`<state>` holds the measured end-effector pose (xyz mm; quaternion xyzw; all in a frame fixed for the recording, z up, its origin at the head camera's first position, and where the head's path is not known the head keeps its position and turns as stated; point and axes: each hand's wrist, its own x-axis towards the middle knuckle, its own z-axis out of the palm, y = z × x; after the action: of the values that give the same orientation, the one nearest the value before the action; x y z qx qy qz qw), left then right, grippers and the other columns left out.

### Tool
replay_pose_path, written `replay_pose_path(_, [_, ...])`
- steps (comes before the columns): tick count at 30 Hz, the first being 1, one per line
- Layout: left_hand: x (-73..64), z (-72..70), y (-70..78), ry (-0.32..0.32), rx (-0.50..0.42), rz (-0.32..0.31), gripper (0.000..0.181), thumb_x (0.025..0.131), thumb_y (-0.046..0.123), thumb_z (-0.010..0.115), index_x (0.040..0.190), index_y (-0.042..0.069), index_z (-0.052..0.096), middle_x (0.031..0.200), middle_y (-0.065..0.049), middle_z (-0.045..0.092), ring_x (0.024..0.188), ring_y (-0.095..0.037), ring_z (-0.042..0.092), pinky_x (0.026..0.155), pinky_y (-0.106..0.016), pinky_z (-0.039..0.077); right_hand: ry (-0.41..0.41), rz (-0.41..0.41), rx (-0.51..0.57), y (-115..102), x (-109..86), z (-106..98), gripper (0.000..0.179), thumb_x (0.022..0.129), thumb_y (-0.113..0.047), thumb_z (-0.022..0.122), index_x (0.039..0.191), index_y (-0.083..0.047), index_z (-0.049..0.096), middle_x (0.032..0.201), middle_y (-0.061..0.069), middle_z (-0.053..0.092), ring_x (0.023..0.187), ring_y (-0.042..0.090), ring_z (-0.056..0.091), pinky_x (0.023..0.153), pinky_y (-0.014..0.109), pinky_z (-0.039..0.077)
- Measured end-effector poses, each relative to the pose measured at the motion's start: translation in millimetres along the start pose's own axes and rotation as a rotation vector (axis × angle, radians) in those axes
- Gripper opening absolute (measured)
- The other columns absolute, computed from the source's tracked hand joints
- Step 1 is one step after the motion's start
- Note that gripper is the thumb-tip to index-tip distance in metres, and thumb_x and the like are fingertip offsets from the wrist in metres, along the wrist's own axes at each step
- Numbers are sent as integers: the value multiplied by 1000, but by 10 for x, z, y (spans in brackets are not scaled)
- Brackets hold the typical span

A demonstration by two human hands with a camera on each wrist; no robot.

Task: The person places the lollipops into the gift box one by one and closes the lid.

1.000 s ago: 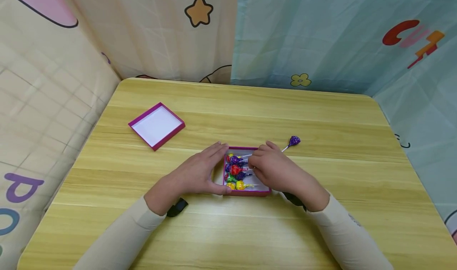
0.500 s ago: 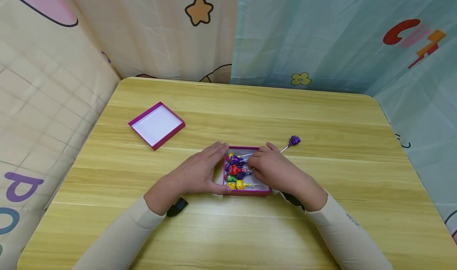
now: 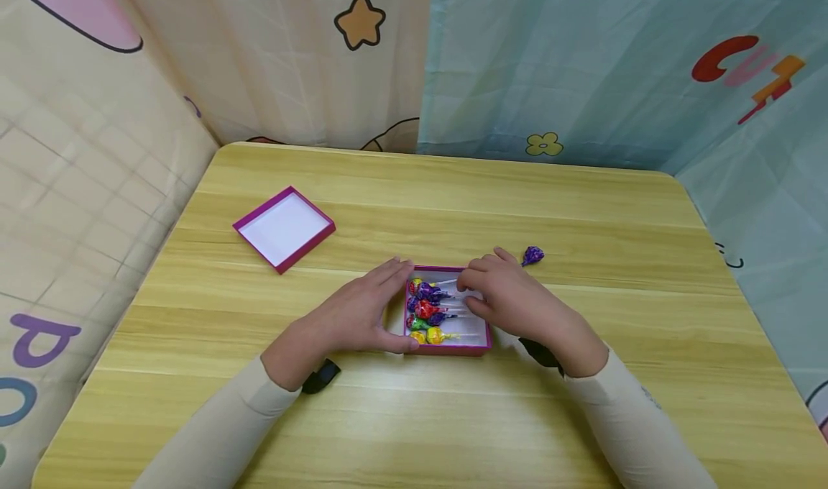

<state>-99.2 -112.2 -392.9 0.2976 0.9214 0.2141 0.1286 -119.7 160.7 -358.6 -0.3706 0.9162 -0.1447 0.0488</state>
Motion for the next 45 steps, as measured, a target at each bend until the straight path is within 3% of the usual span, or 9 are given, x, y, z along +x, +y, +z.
replay_pose_path(6, [-8, -2, -2, 2, 9, 4, 119, 73, 81, 62, 160, 13, 19, 165, -4, 18, 151, -21, 14, 116, -47, 27, 99, 61, 29, 179, -82, -155, 14, 88, -13, 76, 100, -9, 72, 99, 2, 68, 104, 26, 61, 112, 64, 24])
replay_pose_path(9, [-7, 7, -5, 1, 9, 5, 119, 73, 81, 62, 160, 14, 18, 165, -3, 18, 151, -21, 14, 116, -47, 27, 97, 109, 27, 316, -121, -180, 14, 89, -13, 74, 101, -8, 71, 98, 3, 69, 101, 26, 61, 111, 64, 25])
replay_pose_path(14, [-5, 16, -3, 1, 6, 3, 118, 73, 81, 62, 160, 14, 19, 165, -2, 18, 151, -21, 14, 115, -47, 28, 96, 152, 22, 556, -164, -142, 14, 89, -11, 73, 101, -4, 71, 95, 6, 68, 92, 28, 61, 98, 54, 40])
replay_pose_path(20, [-4, 14, -5, 7, 11, 4, 119, 72, 82, 62, 160, 14, 19, 165, -2, 18, 150, -21, 15, 115, -47, 28, 27, 269, 45, 728, -188, -82, 16, 89, -13, 73, 102, -3, 70, 93, 5, 69, 83, 24, 60, 89, 50, 43])
replay_pose_path(29, [-1, 20, -8, 6, 5, 5, 119, 72, 83, 61, 160, 15, 18, 165, -1, 18, 150, -20, 14, 115, -47, 28, -47, 328, 20, 809, -204, 14, 15, 90, -12, 72, 103, -4, 70, 94, 6, 67, 83, 25, 59, 84, 47, 52])
replay_pose_path(39, [-1, 22, -4, 6, 9, 6, 119, 72, 82, 62, 160, 14, 19, 164, -1, 19, 151, -20, 14, 115, -47, 28, -91, 324, 12, 852, -240, 96, 14, 91, -11, 70, 104, -5, 70, 95, 7, 64, 83, 24, 58, 82, 46, 52])
replay_pose_path(45, [-4, 13, 0, -4, 10, -2, 119, 72, 84, 60, 160, 16, 18, 165, -1, 18, 151, -20, 13, 115, -48, 28, -106, 362, 13, 862, -247, 101, 8, 92, -10, 69, 98, -6, 69, 90, 7, 62, 79, 25, 54, 78, 45, 51])
